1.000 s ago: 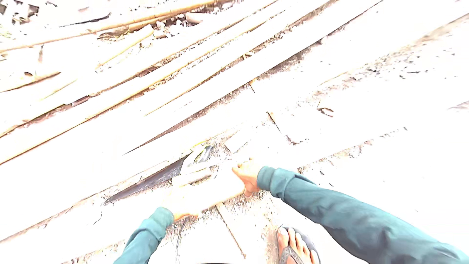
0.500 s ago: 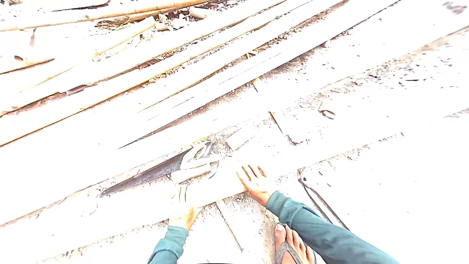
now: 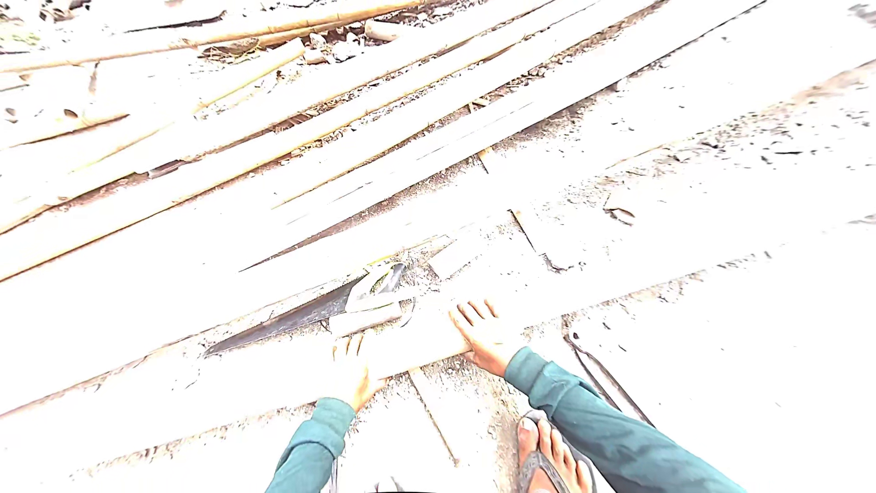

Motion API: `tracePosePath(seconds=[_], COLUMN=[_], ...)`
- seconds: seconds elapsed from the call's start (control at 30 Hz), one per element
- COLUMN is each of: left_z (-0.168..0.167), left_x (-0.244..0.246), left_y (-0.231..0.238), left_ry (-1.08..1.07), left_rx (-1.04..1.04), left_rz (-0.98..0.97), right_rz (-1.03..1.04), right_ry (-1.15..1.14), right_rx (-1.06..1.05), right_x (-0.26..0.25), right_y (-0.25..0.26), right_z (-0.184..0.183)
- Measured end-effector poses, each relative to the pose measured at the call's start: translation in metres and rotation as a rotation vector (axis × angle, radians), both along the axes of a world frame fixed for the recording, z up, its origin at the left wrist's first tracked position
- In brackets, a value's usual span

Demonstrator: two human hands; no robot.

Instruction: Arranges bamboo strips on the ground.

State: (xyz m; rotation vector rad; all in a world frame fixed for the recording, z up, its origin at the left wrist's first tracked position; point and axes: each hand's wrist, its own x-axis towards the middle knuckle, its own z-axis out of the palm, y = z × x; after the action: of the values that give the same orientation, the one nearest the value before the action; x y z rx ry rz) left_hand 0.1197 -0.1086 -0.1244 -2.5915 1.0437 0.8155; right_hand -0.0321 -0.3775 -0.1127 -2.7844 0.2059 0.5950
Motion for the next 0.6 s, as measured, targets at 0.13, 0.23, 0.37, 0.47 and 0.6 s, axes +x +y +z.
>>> tracePosePath(seconds=[0.13,0.23,0.37,0.47,0.6], left_z=[-0.005,-0.006,-0.006,-0.006,-0.008], left_x=[-0.003,-0.003,-0.003,-0.003,-0.004], left_y=[0.002,0.0,-0.001,-0.001,0.002], left_ry=[-0.027,-0.019,-0.003,-0.009,-0.033], left_rx=[-0.045,-0.053,-0.072,-0.096,-0.155], left_rz=[0.011,0.016,0.032,0.046,0.024], right_rz=[-0.063,-0.124,-0.486,-1.201,-1.778], right_ry=[0.076,0.075,-0.351,-0.637,-0.295], right_rx=[0.012,-0.024,0.167,0.49,1.393], right_x=[-0.004,-0.016,-0.059,-0.08,-0.072], right_y=[-0.026,-0.054,-0.062,-0.024,0.01], right_z=[0.015,0.014,0.003,0.007,0.005])
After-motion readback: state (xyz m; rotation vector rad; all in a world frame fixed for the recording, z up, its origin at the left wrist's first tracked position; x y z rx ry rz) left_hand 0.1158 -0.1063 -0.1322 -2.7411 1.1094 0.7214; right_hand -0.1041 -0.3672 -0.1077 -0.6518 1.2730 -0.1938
